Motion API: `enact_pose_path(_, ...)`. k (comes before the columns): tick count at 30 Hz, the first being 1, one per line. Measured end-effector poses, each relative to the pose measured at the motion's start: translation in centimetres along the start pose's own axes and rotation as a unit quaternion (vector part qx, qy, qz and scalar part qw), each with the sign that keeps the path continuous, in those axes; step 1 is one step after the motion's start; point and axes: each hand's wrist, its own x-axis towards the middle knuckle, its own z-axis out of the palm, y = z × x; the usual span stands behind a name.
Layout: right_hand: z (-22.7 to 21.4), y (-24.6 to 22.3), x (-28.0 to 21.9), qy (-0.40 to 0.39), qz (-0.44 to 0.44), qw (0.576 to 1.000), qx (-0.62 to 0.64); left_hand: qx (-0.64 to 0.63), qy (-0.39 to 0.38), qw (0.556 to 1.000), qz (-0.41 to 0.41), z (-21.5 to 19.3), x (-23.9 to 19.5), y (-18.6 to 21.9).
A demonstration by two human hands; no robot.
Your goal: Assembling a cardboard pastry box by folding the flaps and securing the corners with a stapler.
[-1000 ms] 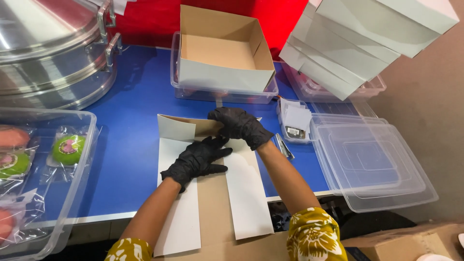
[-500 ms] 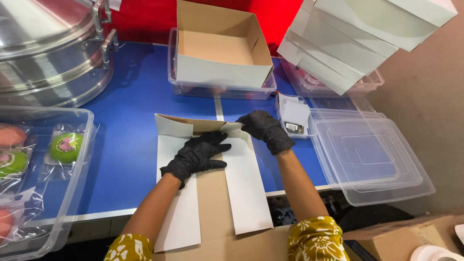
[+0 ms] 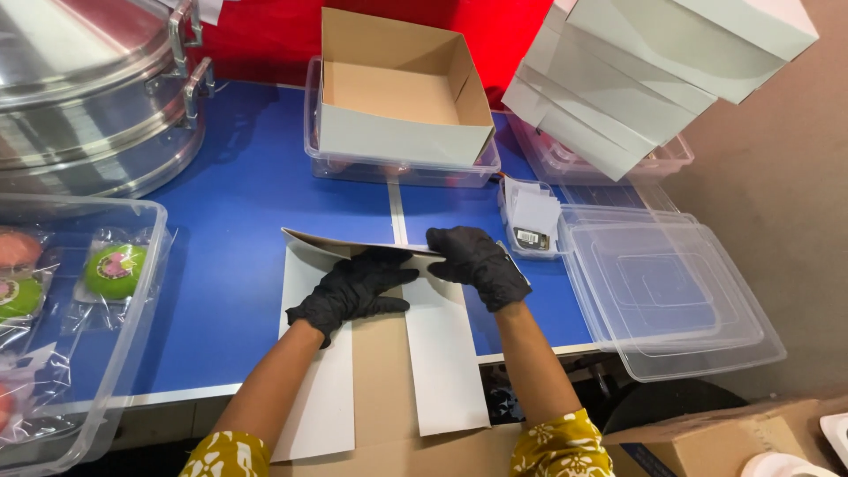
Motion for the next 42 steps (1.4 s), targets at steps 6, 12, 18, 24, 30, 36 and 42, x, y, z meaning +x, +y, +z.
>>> enact_pose_path(6,-1.3,-6.9,2.7,-0.056,-0.157,0.985,0.037,0.049,-0.004,0.998,-0.038,2.3,1.0,-1.3)
enact_pose_path(12,3.4,-8.7,4.7,-0.041,-0.247,0.968,-0.010,0.070,-0.003,0.996,-0.046,3.2,0.6,-1.3)
enact_pose_path(18,6.7,-10.0,4.2,0.024,-0.137,0.989,-0.047,0.078,0.002,0.996,-0.052,3.7,0.3,-1.6)
enact_pose_path(24,11.0,-5.4,7.9,0.057,-0.164,0.983,-0.057,0.097,0.008,0.994,-0.058,3.7,-0.2,-1.5)
enact_pose_path(30,18.3,-0.4,9.6,0.168,-0.323,0.927,-0.090,0.047,-0.002,0.998,-0.046,-0.4,-3.8,0.9)
enact_pose_path(36,12.4,-5.3,2.1,0.154,-0.347,0.924,-0.051,-0.015,-0.026,0.999,-0.031,-2.3,-4.6,0.3)
enact_pose_path(42,9.4,-4.1,5.8,0.112,-0.330,0.935,-0.063,0.068,0.012,0.989,-0.132,1.8,-3.2,-2.6)
